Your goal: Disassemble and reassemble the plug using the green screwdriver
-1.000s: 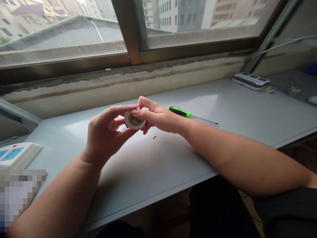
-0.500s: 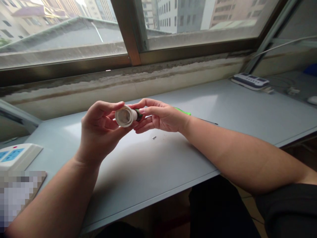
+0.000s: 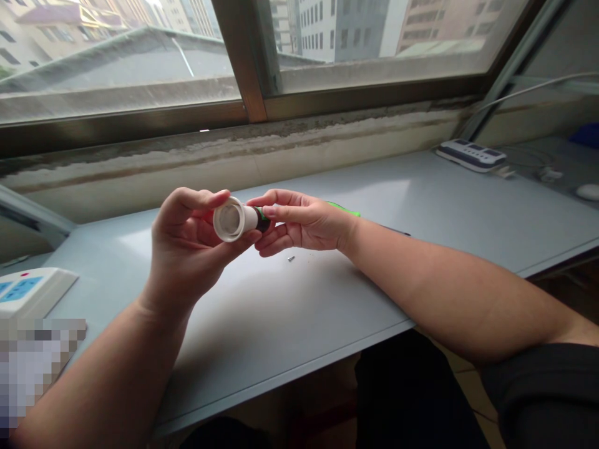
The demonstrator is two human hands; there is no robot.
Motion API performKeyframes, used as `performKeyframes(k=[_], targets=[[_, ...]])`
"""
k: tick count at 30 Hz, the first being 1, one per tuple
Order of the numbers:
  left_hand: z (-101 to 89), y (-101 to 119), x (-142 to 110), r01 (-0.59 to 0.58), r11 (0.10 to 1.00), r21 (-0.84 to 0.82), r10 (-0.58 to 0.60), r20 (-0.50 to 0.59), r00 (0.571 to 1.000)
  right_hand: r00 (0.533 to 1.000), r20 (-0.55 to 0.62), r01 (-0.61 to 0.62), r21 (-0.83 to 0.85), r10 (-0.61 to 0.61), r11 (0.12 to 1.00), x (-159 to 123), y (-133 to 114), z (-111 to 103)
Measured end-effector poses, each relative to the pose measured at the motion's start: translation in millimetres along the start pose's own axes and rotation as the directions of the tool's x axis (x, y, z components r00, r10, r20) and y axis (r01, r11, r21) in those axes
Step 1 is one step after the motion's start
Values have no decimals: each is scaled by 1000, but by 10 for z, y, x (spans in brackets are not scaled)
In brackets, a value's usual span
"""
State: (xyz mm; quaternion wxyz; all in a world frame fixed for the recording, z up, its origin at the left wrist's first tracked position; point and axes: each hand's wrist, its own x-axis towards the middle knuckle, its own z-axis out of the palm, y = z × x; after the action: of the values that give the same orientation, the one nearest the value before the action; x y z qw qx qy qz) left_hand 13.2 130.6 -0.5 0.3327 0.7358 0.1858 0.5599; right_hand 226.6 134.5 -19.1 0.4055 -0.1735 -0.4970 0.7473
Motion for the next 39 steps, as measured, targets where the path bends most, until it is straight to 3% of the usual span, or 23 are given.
performKeyframes(k=[6,12,15,18,20,23,25,27,30,32,35,37,39], targets=[[-13,-61,14,-43,999,4,43,10,999,999,-30,23,2,-23,1000,24,-2,20],[-43,-75,3,33,999,11,-34,52,998,995,-102,-3,-40,-1,999,43,-43,14],[-52,-72,-7,57,997,48,-59,50,997,990,-139,-44,-118,27,992,35,-104,11],[-69,-101,-19,59,994,96,-66,71,995,979,-200,-85,-303,24,949,23,-176,-5],[-86,-130,-26,54,991,126,-65,86,994,970,-238,-83,-504,-46,860,16,-219,-28],[-112,-162,-32,49,983,178,-68,104,992,958,-236,-77,-763,-165,642,-11,-300,-73],[-124,-167,-30,39,976,215,-66,119,991,939,-243,-114,-887,-243,447,-56,-389,-104],[-127,-160,-27,30,968,250,-65,131,989,911,-275,-224,-956,-308,191,-121,-504,-143],[-121,-140,-25,29,957,288,-72,140,988,894,-382,-417,-900,-233,-125,-214,-662,-226],[-116,-127,-25,44,955,295,-92,153,984,862,-490,-507,-836,-131,-208,-244,-715,-282],[-118,-126,-29,76,951,300,-130,163,978,816,-578,-560,-793,5,-240,-240,-721,-321],[-125,-137,-32,99,949,300,-155,169,973,822,-568,-543,-802,39,-248,-230,-716,-309],[-132,-153,-33,124,949,291,-182,182,966,847,-531,-520,-832,6,-193,-235,-728,-278]])
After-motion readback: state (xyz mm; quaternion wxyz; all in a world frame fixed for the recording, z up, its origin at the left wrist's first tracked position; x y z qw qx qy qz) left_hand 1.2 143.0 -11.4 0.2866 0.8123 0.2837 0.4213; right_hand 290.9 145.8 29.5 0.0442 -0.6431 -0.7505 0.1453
